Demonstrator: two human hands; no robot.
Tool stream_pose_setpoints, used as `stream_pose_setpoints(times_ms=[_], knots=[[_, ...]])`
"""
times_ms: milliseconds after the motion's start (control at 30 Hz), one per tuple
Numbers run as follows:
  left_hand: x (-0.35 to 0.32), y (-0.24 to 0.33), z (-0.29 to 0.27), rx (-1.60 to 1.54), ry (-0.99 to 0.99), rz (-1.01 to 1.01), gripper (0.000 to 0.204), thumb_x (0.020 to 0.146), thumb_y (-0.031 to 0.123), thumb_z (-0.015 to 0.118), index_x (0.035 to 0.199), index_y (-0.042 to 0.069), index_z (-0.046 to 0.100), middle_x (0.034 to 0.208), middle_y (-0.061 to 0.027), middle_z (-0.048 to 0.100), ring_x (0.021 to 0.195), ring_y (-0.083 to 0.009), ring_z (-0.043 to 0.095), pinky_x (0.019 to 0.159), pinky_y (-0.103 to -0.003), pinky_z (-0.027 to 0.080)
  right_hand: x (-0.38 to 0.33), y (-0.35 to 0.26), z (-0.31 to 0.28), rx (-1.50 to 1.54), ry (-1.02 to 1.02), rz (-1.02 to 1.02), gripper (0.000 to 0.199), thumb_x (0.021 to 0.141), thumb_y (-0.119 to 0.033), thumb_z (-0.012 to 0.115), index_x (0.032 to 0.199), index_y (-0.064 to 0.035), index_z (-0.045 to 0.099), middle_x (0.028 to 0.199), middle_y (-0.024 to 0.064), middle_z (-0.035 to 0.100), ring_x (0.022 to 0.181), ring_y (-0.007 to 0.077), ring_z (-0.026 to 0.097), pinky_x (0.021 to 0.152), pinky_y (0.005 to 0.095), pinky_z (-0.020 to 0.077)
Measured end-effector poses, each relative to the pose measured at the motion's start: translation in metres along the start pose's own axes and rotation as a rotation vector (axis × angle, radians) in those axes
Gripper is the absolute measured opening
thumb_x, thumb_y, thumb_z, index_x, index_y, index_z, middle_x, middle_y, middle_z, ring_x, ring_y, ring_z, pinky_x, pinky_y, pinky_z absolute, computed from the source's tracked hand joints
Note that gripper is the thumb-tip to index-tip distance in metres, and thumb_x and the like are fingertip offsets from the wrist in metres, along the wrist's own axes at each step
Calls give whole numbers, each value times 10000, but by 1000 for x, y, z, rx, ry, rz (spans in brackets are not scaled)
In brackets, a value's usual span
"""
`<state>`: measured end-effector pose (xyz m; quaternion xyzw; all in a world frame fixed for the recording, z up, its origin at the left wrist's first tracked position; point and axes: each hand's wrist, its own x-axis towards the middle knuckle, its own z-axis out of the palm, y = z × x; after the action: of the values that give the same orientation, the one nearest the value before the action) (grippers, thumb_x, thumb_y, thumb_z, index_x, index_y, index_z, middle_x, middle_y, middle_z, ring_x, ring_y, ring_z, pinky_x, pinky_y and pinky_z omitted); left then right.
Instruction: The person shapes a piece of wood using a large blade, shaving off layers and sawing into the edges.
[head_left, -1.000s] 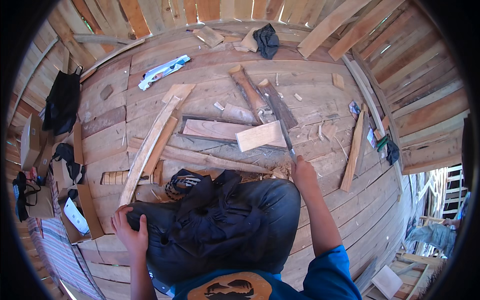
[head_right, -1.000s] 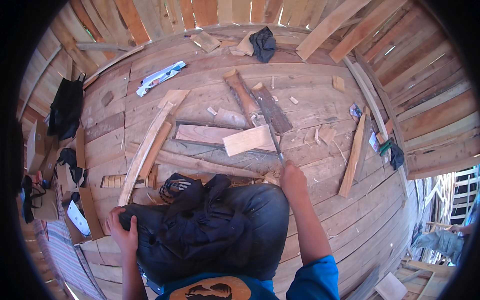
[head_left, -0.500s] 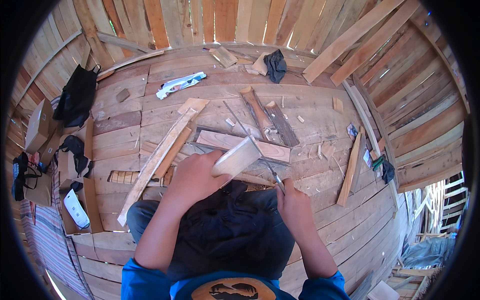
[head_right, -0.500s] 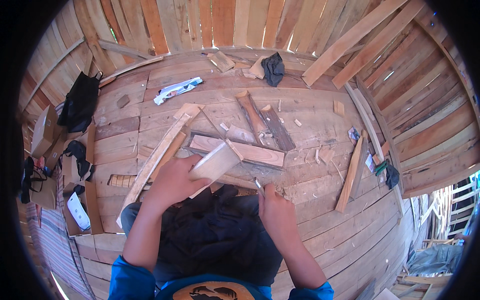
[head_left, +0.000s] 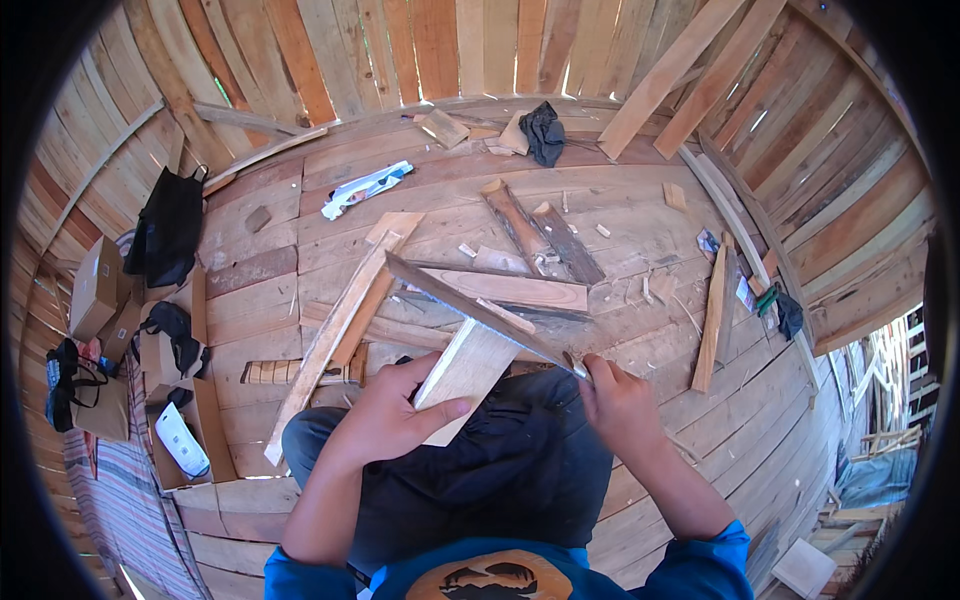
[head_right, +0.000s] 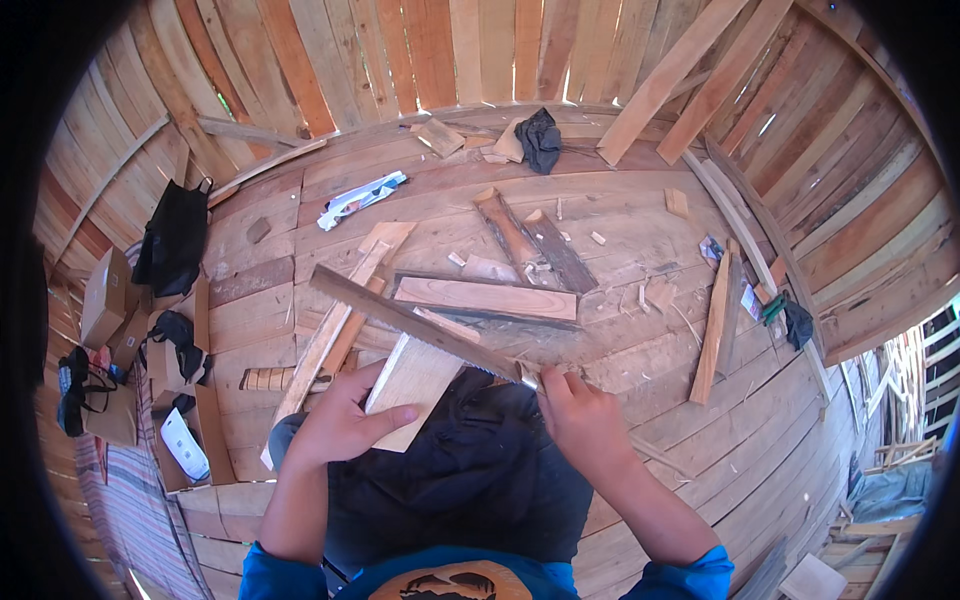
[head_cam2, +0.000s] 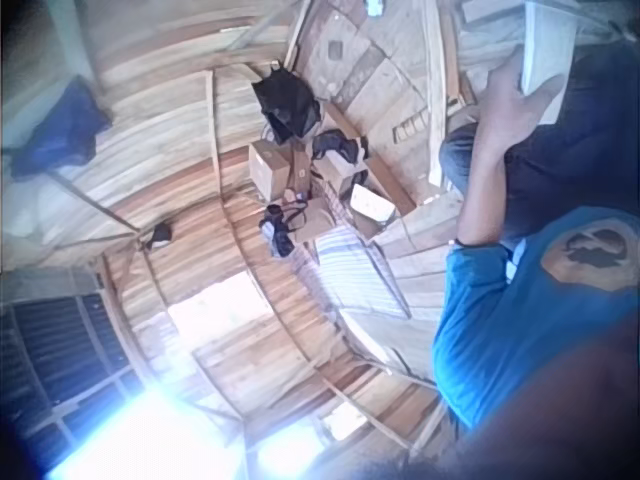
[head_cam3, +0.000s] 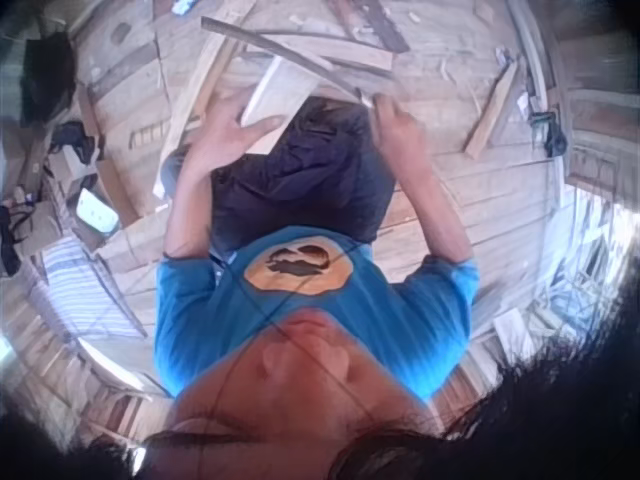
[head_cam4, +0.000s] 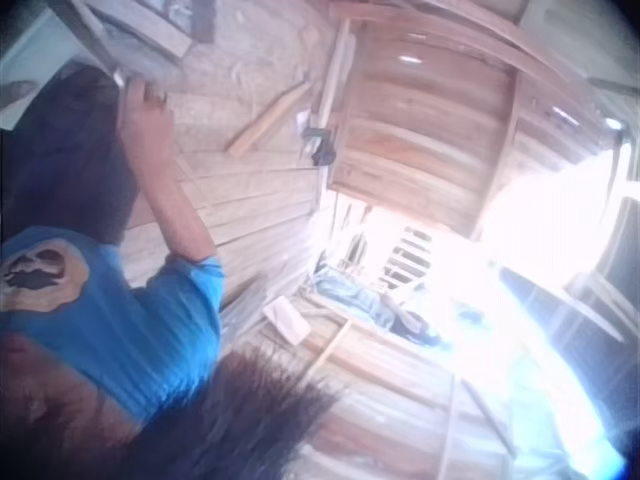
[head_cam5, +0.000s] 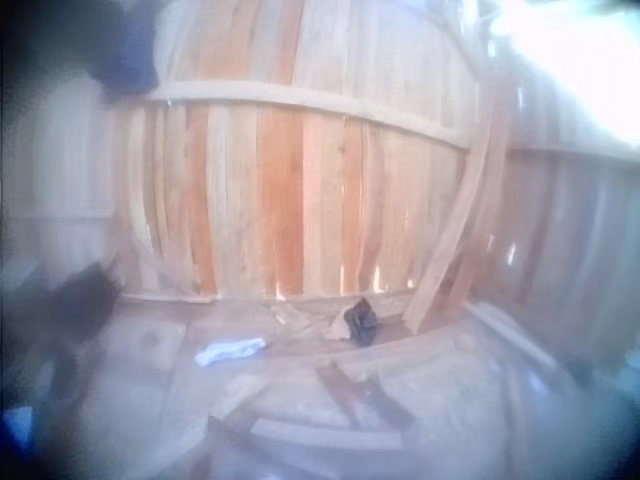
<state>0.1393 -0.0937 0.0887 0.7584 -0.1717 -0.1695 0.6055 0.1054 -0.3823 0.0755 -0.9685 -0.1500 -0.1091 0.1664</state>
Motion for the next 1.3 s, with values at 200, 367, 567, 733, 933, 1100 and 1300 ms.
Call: stream_pose_setpoints(times_ms=[200, 367, 567, 733, 933, 1100, 1300], knots=[[-8, 0, 12, 266, 363, 88, 224, 904, 109, 634, 1071, 8, 525, 811, -252, 636, 815, -467, 632, 686, -432, 503, 5, 0, -16, 81, 132, 42, 202, 901, -113, 640, 1047, -1, 558, 729, 201, 634, 621, 387, 645, 548, 446, 507], [-13, -7, 15, 533, 469, 212, 371, 794, -15, 643, 1133, 2, 493, 996, -258, 590, 952, -460, 590, 802, -466, 482, -15, -1, -2, 224, 51, 273, 194, 927, -148, 618, 1035, -3, 547, 713, 228, 637, 636, 405, 650, 550, 465, 509], [-16, -10, 18, 775, 488, 244, 603, 632, -58, 669, 1197, -8, 462, 1180, -197, 483, 1112, -396, 469, 947, -473, 365, -72, 19, 50, 313, -89, 437, 235, 916, -186, 634, 1016, 14, 564, 713, 259, 626, 687, 432, 651, 579, 479, 506], [-16, -9, 27, 801, 518, 268, 626, 613, -100, 629, 1199, -1, 430, 1189, -229, 461, 1130, -416, 439, 982, -485, 331, -93, 27, 87, 452, 49, 513, 236, 894, -176, 654, 1020, 19, 612, 767, 266, 647, 754, 433, 659, 620, 464, 516], [-12, -9, 31, 798, 565, 286, 672, 586, -82, 645, 1214, 4, 422, 1207, -228, 440, 1137, -429, 415, 993, -485, 311, -79, 36, 92, 591, -84, 598, 201, 875, -158, 692, 955, 16, 634, 684, 206, 645, 577, 317, 667, 535, 402, 507], [-6, -10, 29, 284, 352, 139, 500, 796, 27, 691, 1226, -2, 436, 1107, -165, 578, 1032, -293, 580, 917, -409, 439, -68, 27, 78, 778, -159, 737, 145, 905, -119, 665, 853, -16, 578, 552, 62, 569, 406, 141, 555, 379, 303, 438], [11, -24, 33, -480, 135, -29, 389, 928, 111, 664, 1275, -7, 531, 1078, -102, 685, 975, -128, 636, 866, -284, 501, -80, 65, 84, 1146, -269, 748, 131, 877, -12, 626, 786, -20, 530, 545, 36, 547, 396, 131, 536, 357, 280, 441]])
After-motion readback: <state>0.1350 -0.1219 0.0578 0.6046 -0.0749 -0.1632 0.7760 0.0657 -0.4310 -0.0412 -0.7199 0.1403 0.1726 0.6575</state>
